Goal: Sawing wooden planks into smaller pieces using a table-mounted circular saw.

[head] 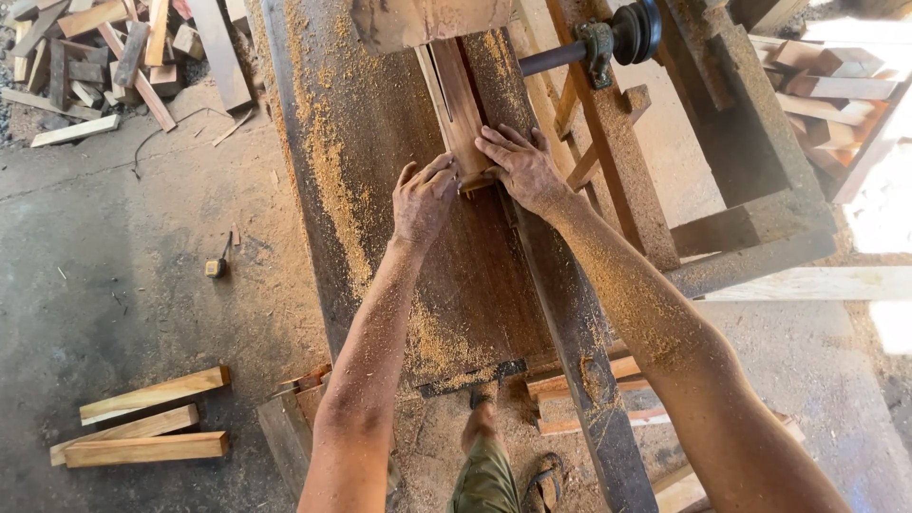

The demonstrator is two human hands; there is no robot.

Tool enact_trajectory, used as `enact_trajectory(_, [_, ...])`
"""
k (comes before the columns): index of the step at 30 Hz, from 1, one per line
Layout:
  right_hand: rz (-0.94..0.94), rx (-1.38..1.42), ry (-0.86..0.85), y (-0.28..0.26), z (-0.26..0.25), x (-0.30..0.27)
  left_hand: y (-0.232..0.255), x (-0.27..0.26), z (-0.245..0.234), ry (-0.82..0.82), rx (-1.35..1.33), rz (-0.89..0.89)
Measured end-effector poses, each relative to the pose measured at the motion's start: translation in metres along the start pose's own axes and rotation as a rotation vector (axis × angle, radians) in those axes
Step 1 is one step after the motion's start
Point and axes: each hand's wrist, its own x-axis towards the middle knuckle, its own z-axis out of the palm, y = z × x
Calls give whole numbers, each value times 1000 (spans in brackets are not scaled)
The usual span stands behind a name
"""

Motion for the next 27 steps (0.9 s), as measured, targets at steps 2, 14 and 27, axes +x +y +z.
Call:
enact_trajectory(2, [-10, 12, 9, -4, -2, -5, 4, -4, -3, -10, 2, 5])
enact_trajectory(14, [-35, 35, 45, 14, 16, 9, -13, 7, 16, 13, 72, 1])
enact_trajectory(27, [-9, 20, 33, 14, 14, 20, -7, 22, -2, -10, 56, -18])
